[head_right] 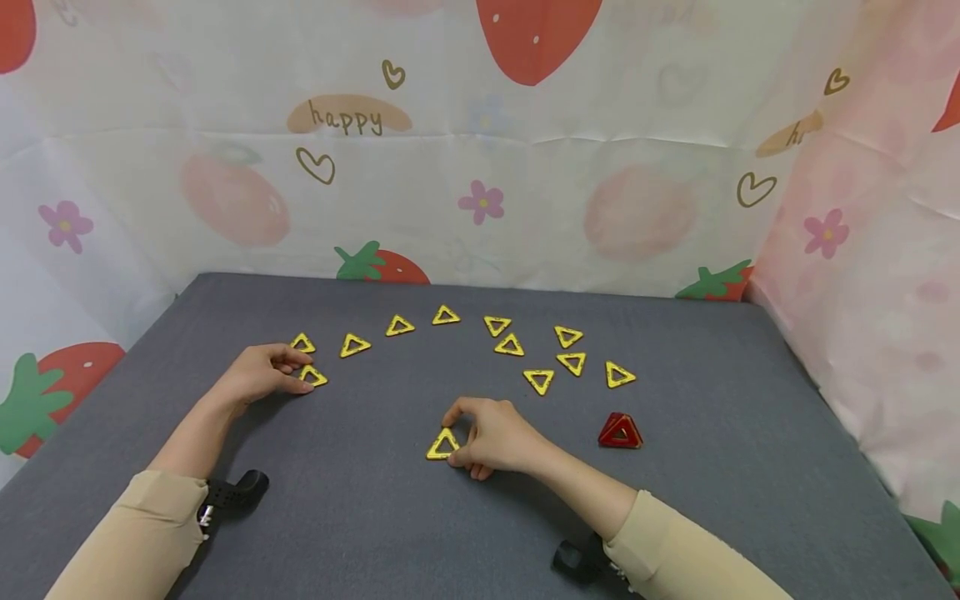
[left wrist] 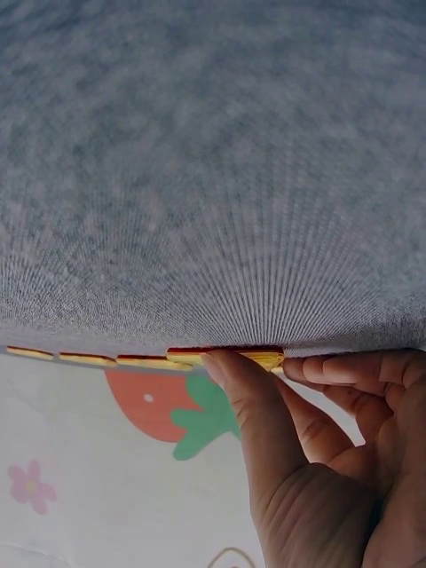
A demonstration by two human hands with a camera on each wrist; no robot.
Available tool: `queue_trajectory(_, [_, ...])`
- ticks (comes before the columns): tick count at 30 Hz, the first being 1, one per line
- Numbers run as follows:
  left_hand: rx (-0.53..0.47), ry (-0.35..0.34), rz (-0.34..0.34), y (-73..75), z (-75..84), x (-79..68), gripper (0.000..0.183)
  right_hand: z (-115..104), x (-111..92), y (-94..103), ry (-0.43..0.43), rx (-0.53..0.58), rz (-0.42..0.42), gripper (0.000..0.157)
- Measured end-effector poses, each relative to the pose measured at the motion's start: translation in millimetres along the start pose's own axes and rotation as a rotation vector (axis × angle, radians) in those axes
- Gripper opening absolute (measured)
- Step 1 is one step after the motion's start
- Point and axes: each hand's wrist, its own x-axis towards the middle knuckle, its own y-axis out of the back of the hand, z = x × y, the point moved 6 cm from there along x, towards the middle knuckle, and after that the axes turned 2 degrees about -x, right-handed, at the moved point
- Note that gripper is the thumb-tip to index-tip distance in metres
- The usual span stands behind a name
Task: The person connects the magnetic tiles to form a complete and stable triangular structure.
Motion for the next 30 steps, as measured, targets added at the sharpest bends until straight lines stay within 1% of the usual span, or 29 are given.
queue_trajectory(5, [0.006,0.007,0.014,0.5,0.1,-0.1,0.054,0,0,0.2,0.008,-0.010,0.005,0.039])
queue_trajectory(9, [0.022,-0.004,0.037,1.9,1.6,-0.6,0.053,-1,0,0.4,0.022,-0.018,0.007,0.039])
queue_trajectory(16, [-0.001,-0.025,0.065,4.4,5.7,-1.3,0.048,1,0,0.8,0.018,-0.012,0.008,0.039])
queue_trajectory(20, [-0.020,-0.032,0.067,4.5,7.0,-2.4,0.042,2,0,0.8,0.019,-0.009,0.007,0.039])
queue_trajectory(24, [-0.025,-0.037,0.064,3.2,7.4,-3.5,0.039,2,1,0.8,0.022,-0.006,0.006,0.039])
queue_trajectory(28, [-0.072,-0.053,0.050,-1.6,11.7,-5.0,0.039,3,1,0.6,0.020,-0.002,0.006,0.038])
queue_trajectory(30, [-0.097,-0.067,0.037,-5.4,16.3,-6.0,0.039,3,1,0.6,0.018,0.000,0.006,0.038])
